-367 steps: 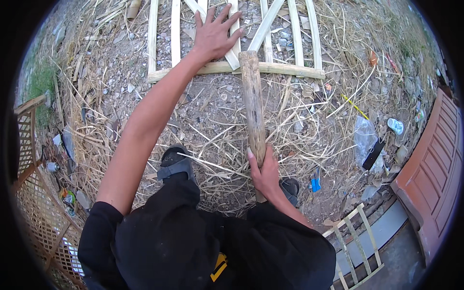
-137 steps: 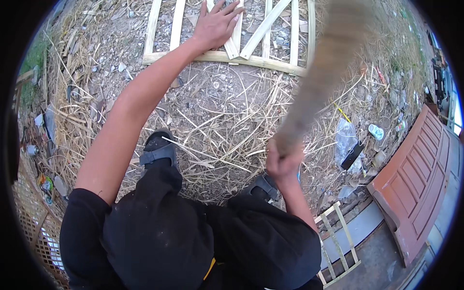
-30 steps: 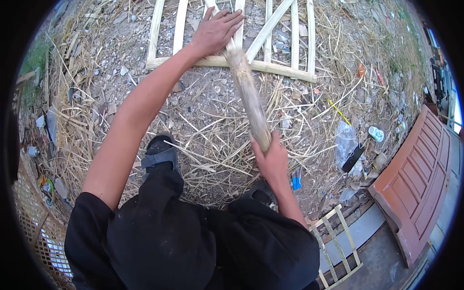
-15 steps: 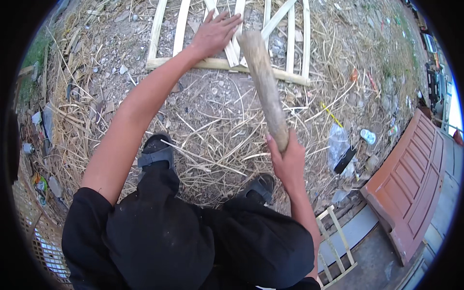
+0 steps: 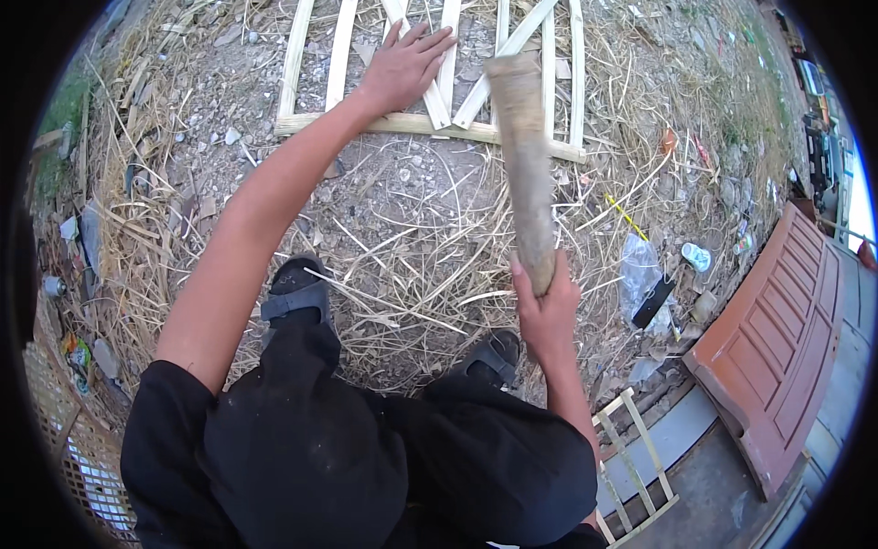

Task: The person arranges bamboo slats across a wooden frame, inserts a nail into a slat by hand, and hammers it into the frame using a wooden club.

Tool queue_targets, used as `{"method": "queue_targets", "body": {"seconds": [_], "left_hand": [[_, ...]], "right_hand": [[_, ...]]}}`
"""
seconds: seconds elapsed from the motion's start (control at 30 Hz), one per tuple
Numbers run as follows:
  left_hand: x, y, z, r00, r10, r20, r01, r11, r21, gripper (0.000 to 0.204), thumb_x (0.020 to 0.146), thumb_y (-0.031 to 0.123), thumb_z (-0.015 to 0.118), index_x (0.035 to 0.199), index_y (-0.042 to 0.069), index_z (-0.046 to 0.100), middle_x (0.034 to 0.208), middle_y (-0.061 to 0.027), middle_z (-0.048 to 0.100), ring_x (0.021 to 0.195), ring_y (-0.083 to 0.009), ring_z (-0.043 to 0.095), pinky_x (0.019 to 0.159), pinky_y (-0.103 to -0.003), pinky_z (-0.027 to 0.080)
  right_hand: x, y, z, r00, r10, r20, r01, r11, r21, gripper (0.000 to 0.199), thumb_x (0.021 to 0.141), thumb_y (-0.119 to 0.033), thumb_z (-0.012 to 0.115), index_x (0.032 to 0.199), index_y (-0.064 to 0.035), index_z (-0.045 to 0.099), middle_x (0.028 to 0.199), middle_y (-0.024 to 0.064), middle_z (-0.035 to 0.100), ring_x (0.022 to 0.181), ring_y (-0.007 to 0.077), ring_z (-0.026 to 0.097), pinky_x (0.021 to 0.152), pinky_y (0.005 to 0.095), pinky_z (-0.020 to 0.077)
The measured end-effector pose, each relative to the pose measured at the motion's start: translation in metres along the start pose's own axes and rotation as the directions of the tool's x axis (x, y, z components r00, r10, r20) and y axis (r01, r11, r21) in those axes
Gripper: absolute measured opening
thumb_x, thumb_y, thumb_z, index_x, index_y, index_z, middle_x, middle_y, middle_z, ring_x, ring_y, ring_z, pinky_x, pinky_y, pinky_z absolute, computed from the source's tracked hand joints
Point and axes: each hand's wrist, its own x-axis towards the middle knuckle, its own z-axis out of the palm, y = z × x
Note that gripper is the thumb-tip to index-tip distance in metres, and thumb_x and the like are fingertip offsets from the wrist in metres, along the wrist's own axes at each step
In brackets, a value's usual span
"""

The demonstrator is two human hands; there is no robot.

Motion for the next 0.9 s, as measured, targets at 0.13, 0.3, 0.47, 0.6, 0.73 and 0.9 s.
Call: {"method": "queue_targets", "body": {"seconds": [0.13,0.3,0.47,0.6,0.73,0.9], "left_hand": [[0.006,0.001,0.006,0.999,0.013,-0.032,-0.014,1.000,-0.013,0.047,0.109,0.031,0.036,0.153,0.020,0.047,0.157,-0.0007,0.049,0.147,-0.0294,0.041,0.126,-0.053,0.018],[0.003,0.002,0.004,1.000,0.014,-0.018,-0.013,1.000,0.012,0.048,0.109,0.031,0.038,0.154,0.020,0.046,0.158,-0.0001,0.048,0.146,-0.0295,0.041,0.126,-0.053,0.020],[0.001,0.005,0.003,1.000,0.021,0.010,-0.021,0.999,0.037,0.048,0.109,0.031,0.038,0.155,0.020,0.045,0.159,-0.0002,0.047,0.146,-0.0289,0.041,0.126,-0.053,0.019],[0.002,0.003,-0.008,1.000,0.011,-0.023,-0.015,0.983,-0.182,0.052,0.102,0.028,0.045,0.148,0.007,0.051,0.154,-0.0103,0.050,0.145,-0.0336,0.042,0.124,-0.058,0.022],[0.004,0.007,-0.010,1.000,0.022,-0.008,-0.023,0.982,-0.188,0.050,0.102,0.026,0.045,0.148,0.007,0.051,0.155,-0.0098,0.050,0.145,-0.0329,0.042,0.125,-0.056,0.021],[0.002,0.006,-0.008,1.000,0.012,-0.010,-0.013,0.983,-0.181,0.051,0.102,0.027,0.046,0.148,0.007,0.051,0.154,-0.0098,0.050,0.144,-0.0326,0.043,0.125,-0.056,0.020]], "right_hand": [[-0.005,0.018,0.006,0.971,0.177,0.160,-0.111,0.930,-0.351,0.053,0.096,-0.047,0.068,0.101,0.0041,0.058,0.065,0.0253,0.064,0.060,0.0440,0.067,0.058,0.0509,0.0513],[-0.012,0.043,0.023,0.961,0.195,0.198,-0.130,0.945,-0.301,0.054,0.096,-0.048,0.068,0.104,0.0043,0.058,0.066,0.0272,0.064,0.063,0.0473,0.067,0.060,0.0516,0.0521],[-0.004,0.043,0.029,0.969,0.146,0.201,-0.083,0.952,-0.293,0.057,0.096,-0.046,0.068,0.116,0.0067,0.059,0.067,0.0263,0.065,0.064,0.0475,0.068,0.061,0.0505,0.0528],[-0.002,0.020,0.029,0.943,0.219,0.249,-0.149,0.951,-0.270,0.056,0.097,-0.044,0.068,0.119,0.0070,0.059,0.067,0.0253,0.066,0.061,0.0442,0.067,0.059,0.0497,0.0525],[-0.004,0.008,0.027,0.801,0.420,0.426,-0.482,0.875,0.044,0.049,0.098,-0.038,0.068,0.116,0.0068,0.060,0.063,0.0214,0.063,0.055,0.0353,0.065,0.054,0.0459,0.0497],[-0.012,0.023,0.020,0.903,0.308,0.301,-0.289,0.951,-0.109,0.043,0.097,-0.033,0.070,0.114,0.0057,0.061,0.061,0.0179,0.060,0.054,0.0322,0.065,0.053,0.0420,0.0479]]}}
